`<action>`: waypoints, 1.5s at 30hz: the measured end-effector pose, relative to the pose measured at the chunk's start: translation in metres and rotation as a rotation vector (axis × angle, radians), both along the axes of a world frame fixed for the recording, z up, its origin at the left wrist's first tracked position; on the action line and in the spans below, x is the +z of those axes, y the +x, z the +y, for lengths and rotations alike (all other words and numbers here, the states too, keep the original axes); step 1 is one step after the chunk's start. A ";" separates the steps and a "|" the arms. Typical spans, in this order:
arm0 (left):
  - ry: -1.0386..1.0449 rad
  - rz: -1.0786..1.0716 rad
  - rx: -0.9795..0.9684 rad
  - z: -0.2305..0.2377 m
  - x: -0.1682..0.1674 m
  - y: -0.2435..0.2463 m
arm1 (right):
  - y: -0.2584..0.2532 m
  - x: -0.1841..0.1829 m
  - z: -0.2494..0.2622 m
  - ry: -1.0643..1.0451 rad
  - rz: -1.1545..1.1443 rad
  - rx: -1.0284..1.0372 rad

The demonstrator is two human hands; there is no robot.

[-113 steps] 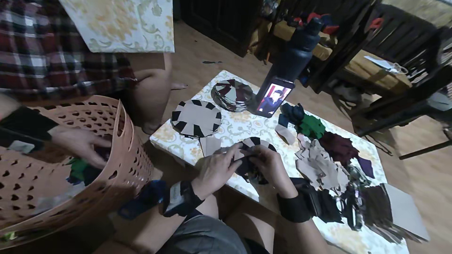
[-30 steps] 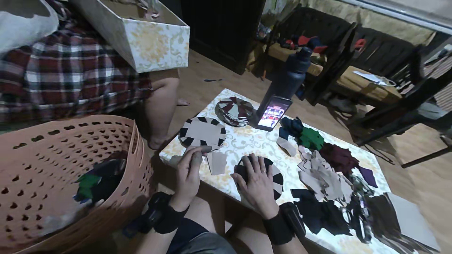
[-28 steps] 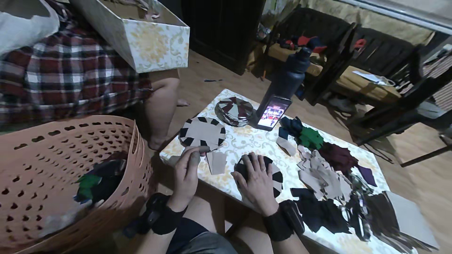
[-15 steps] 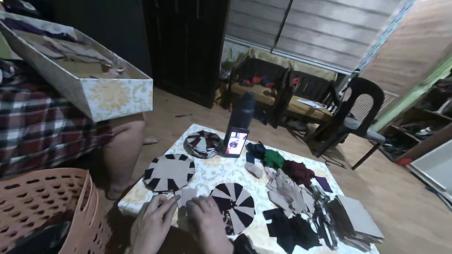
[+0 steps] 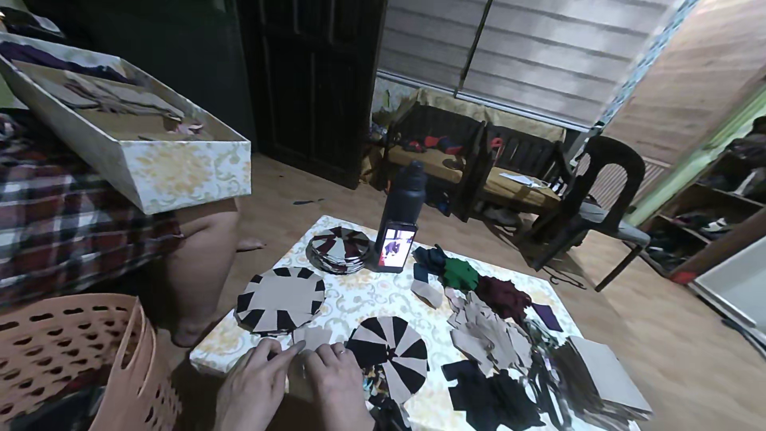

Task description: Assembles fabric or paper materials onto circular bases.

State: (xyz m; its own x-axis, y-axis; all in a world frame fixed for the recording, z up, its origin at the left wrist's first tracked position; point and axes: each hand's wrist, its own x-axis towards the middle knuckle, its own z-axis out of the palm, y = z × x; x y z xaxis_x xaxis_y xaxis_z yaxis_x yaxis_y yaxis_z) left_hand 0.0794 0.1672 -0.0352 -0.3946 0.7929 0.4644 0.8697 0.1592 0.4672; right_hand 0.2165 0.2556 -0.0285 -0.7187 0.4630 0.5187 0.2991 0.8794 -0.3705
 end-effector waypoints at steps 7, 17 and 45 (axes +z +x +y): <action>0.028 0.027 0.010 0.002 -0.003 -0.001 | 0.001 0.001 0.004 -0.014 0.071 0.018; 0.098 -0.203 -0.054 -0.001 0.015 0.010 | 0.027 0.033 0.007 -0.072 0.276 -0.035; 0.150 -0.968 -0.487 0.027 0.037 0.064 | 0.103 0.034 0.026 -0.756 0.613 0.095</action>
State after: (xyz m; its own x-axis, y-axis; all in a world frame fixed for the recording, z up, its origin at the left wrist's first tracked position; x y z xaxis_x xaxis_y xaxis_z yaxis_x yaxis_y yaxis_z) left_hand 0.1429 0.1947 0.0015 -0.3037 0.9242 0.2315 0.0780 -0.2181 0.9728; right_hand 0.3194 0.2817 0.0057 -0.4753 0.7811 0.4049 -0.1933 0.3563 -0.9142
